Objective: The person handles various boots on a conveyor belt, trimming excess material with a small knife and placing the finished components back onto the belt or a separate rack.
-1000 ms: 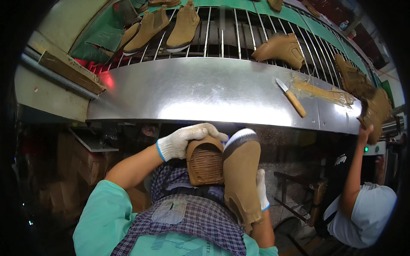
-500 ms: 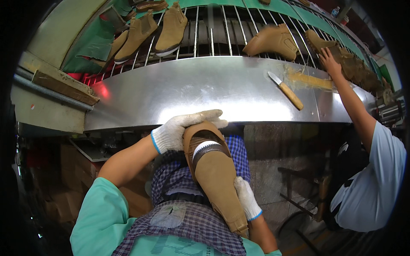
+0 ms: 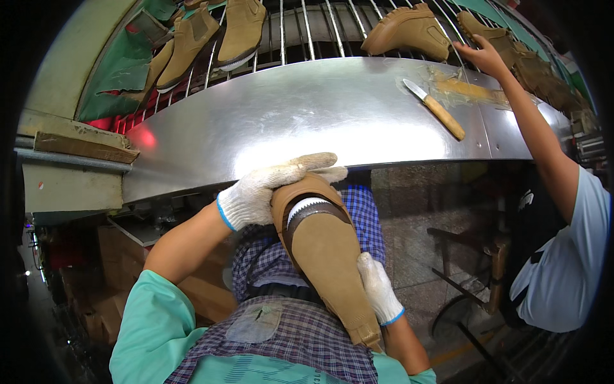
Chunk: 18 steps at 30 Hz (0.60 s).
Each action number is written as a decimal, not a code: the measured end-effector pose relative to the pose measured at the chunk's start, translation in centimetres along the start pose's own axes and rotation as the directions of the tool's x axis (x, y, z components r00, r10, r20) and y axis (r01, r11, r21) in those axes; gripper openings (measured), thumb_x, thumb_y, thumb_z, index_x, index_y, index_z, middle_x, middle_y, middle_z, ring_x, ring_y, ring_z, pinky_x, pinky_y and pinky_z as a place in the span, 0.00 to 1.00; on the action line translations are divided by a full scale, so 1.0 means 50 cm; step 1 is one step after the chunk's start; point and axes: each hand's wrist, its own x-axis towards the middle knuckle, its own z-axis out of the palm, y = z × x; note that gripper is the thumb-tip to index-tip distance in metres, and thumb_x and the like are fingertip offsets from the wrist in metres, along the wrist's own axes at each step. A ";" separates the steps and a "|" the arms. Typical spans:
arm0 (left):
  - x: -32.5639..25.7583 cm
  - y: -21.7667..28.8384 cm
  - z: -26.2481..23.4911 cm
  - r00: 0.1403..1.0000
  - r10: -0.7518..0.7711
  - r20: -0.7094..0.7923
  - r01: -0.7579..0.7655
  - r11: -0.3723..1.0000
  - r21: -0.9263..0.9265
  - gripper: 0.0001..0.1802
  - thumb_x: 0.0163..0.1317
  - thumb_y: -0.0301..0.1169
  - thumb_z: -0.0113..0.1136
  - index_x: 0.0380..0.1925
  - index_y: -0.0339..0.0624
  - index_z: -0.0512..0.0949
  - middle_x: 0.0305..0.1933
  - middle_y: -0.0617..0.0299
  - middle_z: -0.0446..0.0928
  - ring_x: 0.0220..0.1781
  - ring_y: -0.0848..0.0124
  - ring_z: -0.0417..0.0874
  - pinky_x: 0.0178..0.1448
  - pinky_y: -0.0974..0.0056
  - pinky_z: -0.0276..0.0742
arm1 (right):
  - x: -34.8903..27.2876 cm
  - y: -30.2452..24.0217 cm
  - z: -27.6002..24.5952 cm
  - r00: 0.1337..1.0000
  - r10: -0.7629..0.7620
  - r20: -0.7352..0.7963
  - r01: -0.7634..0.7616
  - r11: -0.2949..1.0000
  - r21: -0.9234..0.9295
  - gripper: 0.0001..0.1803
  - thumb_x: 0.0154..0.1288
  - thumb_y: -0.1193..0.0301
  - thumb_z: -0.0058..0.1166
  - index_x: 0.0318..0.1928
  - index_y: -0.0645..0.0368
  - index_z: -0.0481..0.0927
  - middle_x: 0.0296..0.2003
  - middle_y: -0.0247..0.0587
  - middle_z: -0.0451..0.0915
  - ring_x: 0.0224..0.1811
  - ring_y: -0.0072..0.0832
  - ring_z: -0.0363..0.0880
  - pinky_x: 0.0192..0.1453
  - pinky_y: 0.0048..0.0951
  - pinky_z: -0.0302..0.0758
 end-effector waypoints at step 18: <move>0.013 -0.011 0.011 0.999 0.024 0.044 -0.031 0.988 0.151 0.37 0.78 0.47 0.60 0.77 0.33 0.69 0.79 0.44 0.70 0.80 0.56 0.70 0.85 0.53 0.63 | 0.022 0.027 -0.013 0.999 0.020 -0.027 -0.018 0.997 0.069 0.35 0.88 0.48 0.39 0.75 0.66 0.70 0.70 0.56 0.78 0.65 0.44 0.84 0.67 0.44 0.84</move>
